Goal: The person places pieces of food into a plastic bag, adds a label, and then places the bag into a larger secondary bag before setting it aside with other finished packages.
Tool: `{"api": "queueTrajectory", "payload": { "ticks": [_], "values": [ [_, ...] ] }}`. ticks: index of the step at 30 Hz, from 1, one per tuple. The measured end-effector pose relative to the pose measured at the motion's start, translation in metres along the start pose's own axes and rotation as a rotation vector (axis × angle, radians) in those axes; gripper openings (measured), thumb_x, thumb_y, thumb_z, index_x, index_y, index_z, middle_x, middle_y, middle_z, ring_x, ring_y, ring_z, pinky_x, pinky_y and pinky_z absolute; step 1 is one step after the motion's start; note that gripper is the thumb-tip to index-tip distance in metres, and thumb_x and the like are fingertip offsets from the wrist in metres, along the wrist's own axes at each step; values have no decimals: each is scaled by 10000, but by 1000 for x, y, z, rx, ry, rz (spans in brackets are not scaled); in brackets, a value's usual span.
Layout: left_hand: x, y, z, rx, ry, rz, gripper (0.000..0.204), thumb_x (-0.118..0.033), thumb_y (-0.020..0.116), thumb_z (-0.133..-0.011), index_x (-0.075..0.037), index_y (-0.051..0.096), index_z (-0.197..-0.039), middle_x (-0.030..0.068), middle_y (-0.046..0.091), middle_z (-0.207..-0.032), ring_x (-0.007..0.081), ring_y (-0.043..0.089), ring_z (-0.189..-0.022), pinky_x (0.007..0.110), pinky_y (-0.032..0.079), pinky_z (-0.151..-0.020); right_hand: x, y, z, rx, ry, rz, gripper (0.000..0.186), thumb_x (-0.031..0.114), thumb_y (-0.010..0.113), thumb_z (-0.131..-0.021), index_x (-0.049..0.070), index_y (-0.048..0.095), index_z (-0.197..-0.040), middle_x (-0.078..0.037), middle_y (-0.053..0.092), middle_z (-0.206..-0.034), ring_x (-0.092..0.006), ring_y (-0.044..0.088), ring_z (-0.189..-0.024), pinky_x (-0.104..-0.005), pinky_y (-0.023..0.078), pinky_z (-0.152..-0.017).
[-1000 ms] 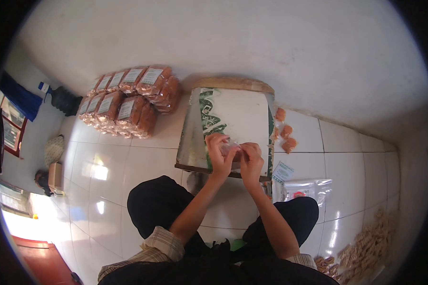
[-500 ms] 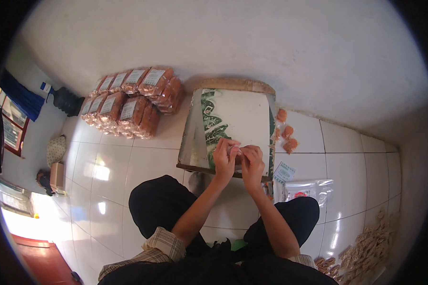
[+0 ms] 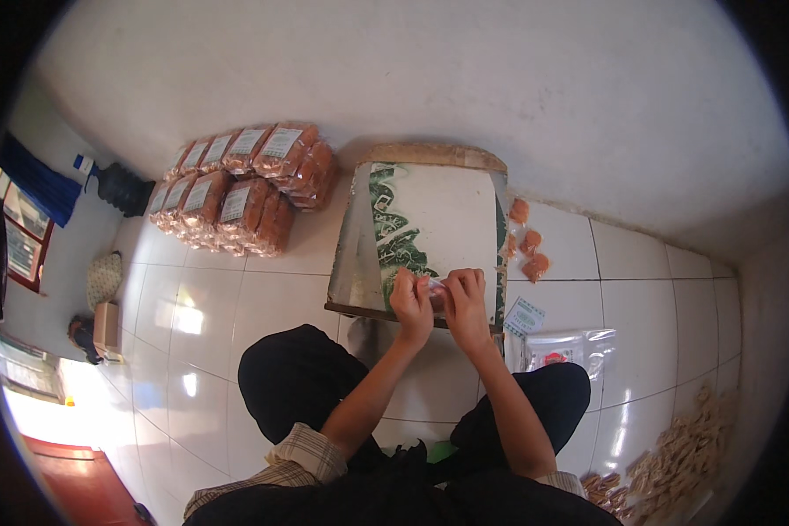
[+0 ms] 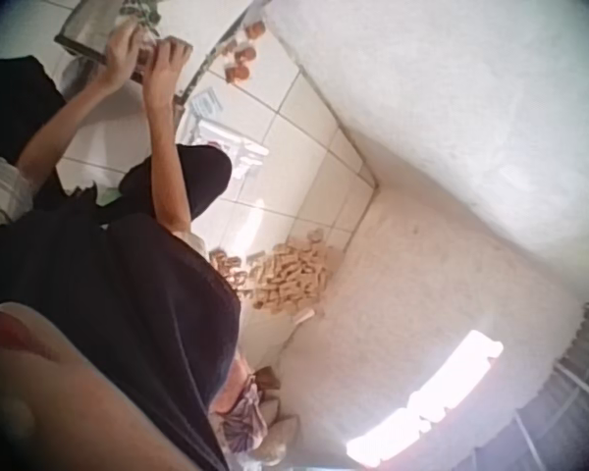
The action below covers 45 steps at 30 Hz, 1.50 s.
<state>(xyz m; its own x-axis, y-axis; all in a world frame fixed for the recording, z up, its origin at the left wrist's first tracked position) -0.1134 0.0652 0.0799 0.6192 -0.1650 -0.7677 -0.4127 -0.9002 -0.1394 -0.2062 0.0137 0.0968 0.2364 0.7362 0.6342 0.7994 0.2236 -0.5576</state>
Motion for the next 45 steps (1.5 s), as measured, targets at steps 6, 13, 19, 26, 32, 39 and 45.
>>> {"api": "queueTrajectory", "payload": {
  "ticks": [6,13,19,26,32,39,45],
  "values": [
    [2,1,-3,-30,-49,11,224,-64,539,-863,-11,393,-702,102,367,-610,228,378,-525,333,330,-485,6,-8,-8,43,49,-72,122,23,618,-751,15,559,-858,-105,480,-917,-302,446,-914,-415,376,-826],
    [0,4,-12,-51,-71,4,230,-73,528,-872,-15,387,-700,94,353,-588,208,355,-526,324,317,-491,-3,-3,-5,-50,-18,-14,99,16,597,-767,16,562,-860,-107,487,-883,-305,449,-893,-403,379,-813],
    [4,0,-12,19,-157,92,75,-44,511,-860,-1,471,-907,116,462,-842,248,465,-731,354,378,-710,-7,3,-10,-80,71,-45,22,-7,559,-784,-1,551,-804,-108,487,-803,-282,431,-804,-356,374,-703],
    [-22,-8,43,333,112,-360,518,-79,500,-835,43,333,-1310,176,347,-1351,317,306,-1283,523,11,-1057,-10,4,-14,-158,63,-38,42,-1,575,-768,7,541,-791,-105,493,-800,-301,420,-809,-404,350,-738],
    [-21,4,31,341,81,-394,576,-101,494,-837,42,274,-1350,199,324,-1362,316,292,-1288,499,68,-1064,-10,5,-12,-142,45,-58,35,26,576,-786,22,549,-809,-93,505,-834,-300,391,-871,-402,319,-818],
    [-14,4,15,221,-32,-155,554,-99,491,-851,49,277,-1339,149,517,-1106,279,441,-1058,472,149,-1039,-8,7,-7,-121,66,-106,33,72,565,-806,41,572,-813,-71,519,-876,-292,356,-936,-409,261,-902],
    [-6,4,12,176,-58,-87,502,-84,523,-842,0,367,-1312,95,578,-993,227,516,-938,413,216,-993,-11,7,-12,-122,66,-138,49,93,572,-806,49,594,-806,-66,519,-864,-281,365,-940,-435,232,-984]
  ]
}}
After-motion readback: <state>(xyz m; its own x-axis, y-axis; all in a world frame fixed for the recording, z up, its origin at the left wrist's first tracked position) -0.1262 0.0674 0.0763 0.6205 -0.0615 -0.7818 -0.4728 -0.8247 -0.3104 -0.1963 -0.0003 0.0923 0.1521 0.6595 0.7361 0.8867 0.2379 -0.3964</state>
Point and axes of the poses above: each hand's wrist, its own z-axis away from the middle knuckle, its own y-axis out of the palm, x = y × z, the point moved 3 cm from there along -z, towards the middle knuckle
